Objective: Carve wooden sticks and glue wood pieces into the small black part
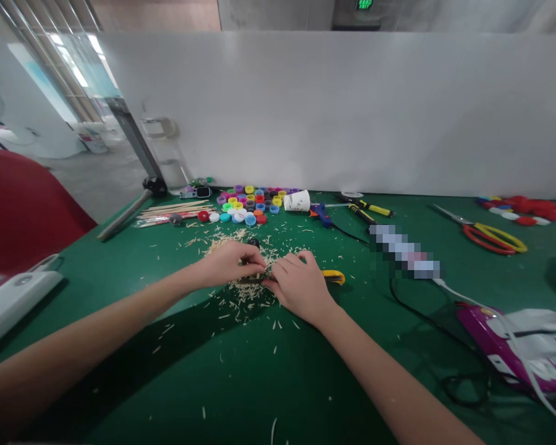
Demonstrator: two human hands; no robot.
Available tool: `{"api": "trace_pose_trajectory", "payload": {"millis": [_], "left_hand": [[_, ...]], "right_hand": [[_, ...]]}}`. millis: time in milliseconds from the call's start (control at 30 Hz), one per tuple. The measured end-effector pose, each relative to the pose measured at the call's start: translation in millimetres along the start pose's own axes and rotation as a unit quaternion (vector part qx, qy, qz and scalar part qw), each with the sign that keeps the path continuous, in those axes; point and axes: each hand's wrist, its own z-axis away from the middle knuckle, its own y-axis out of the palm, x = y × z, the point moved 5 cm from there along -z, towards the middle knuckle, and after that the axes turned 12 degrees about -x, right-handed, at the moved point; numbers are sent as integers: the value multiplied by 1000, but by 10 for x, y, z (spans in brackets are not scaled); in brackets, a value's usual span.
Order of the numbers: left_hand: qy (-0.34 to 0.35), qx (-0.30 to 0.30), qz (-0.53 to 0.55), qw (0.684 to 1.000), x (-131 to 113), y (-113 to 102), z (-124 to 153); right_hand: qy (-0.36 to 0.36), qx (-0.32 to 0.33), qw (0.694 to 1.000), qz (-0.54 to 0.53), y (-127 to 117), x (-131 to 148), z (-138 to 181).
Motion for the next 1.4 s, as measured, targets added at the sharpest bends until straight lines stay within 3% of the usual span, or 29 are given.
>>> {"api": "trace_pose_trajectory", "payload": {"millis": [367, 500, 633, 800, 1400], "left_hand": [[-14, -27, 9, 1000, 40, -1, 6], [-11, -27, 4, 1000, 46, -6, 2], [-18, -29, 6, 999, 52, -12, -1], [-27, -33, -2, 999, 64, -19, -1], [-36, -35, -7, 999, 53, -47, 3]], "right_hand": [[4, -9, 1000, 12, -16, 1, -10], [-6, 17, 1000, -5, 4, 18, -8], [11, -5, 1000, 3, -19, 6, -13], [6, 20, 1000, -15, 13, 12, -6], [2, -1, 1000, -11, -14, 10, -5]]}}
